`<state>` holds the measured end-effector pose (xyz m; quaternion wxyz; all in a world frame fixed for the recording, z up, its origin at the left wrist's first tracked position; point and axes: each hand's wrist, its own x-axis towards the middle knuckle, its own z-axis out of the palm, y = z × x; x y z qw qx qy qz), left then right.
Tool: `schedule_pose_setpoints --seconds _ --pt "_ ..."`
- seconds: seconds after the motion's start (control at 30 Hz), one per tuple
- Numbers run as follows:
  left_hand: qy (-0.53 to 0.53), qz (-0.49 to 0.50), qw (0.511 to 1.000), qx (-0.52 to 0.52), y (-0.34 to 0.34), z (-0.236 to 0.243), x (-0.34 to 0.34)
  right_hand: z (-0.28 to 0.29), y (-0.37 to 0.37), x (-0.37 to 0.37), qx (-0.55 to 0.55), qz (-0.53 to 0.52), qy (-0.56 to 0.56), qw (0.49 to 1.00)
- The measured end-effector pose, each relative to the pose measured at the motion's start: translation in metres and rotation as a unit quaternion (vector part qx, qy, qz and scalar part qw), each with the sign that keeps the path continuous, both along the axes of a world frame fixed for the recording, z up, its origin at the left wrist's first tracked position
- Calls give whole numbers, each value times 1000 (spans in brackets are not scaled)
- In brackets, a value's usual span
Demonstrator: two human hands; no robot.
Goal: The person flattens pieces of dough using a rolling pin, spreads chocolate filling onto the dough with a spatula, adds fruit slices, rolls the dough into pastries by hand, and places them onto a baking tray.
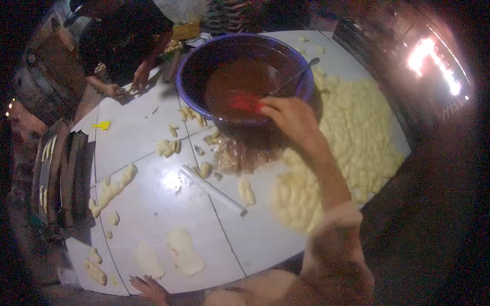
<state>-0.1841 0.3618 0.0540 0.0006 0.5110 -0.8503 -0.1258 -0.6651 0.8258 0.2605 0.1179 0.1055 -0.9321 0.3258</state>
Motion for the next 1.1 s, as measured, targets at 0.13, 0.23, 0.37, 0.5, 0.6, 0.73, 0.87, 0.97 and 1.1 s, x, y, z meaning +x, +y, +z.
schedule_pose_setpoints --seconds 0.13,0.23,0.37,0.5,0.6,0.73,0.87,0.97,1.1 --pt "-30 22 997 -68 13 -4 -23 -27 -16 -87 237 128 -3 963" --pt "-75 40 991 -104 45 22 -36 -60 -23 -124 338 182 -32 923" --pt "-77 -3 988 -136 16 -5 -14 -76 -22 -143 288 278 -101 911" --pt "-150 57 979 -127 24 -5 -26 -82 5 -153 129 322 -214 913" --pt "-99 47 978 -178 11 -23 -14 -71 11 -156 74 303 -304 900" --pt "-117 97 983 -107 31 2 -42 -55 21 -153 17 296 -373 879" --pt "-46 94 986 -127 31 -3 -34 -41 16 -149 10 270 -426 863" --pt "-19 93 988 -121 35 1 -32 -33 16 -144 15 266 -428 864" --pt "12 90 988 -124 32 -9 -27 -15 11 -119 -32 237 -432 870"
